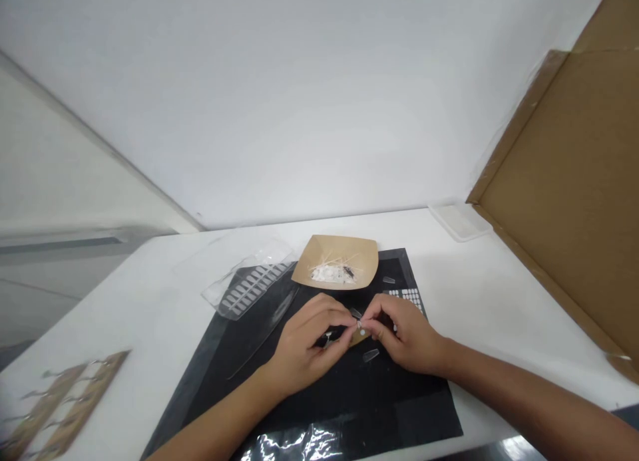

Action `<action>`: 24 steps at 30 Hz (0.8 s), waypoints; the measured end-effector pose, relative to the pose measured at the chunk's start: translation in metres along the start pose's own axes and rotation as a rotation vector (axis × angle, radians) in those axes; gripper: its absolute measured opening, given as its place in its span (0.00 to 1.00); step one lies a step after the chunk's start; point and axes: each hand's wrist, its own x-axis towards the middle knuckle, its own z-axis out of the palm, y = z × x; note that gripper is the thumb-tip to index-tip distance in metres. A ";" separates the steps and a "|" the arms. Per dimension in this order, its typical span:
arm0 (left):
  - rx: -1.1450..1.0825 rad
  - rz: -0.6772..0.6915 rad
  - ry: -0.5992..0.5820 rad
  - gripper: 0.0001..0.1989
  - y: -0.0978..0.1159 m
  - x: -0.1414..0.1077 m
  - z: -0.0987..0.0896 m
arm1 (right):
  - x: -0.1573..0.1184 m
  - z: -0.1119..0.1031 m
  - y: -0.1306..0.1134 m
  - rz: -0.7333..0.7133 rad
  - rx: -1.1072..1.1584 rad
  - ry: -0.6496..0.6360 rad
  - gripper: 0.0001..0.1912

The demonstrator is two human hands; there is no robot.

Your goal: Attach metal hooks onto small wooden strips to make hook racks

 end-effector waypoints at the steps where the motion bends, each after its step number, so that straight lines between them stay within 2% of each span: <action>1: -0.004 0.005 0.005 0.05 0.001 0.001 0.000 | 0.000 0.000 -0.001 -0.008 -0.017 0.015 0.13; 9: 0.129 0.135 -0.024 0.12 -0.003 0.000 0.000 | 0.000 0.003 -0.002 -0.080 -0.109 0.041 0.07; 16: 0.294 0.232 -0.144 0.12 -0.001 -0.003 -0.006 | -0.001 0.002 -0.010 0.070 0.038 -0.025 0.07; 20: 0.300 0.237 -0.147 0.13 0.002 -0.003 -0.005 | -0.002 0.002 -0.012 0.170 0.164 -0.082 0.09; 24: 0.279 0.208 -0.129 0.12 0.003 -0.002 -0.003 | -0.003 0.003 -0.011 0.208 0.222 -0.118 0.10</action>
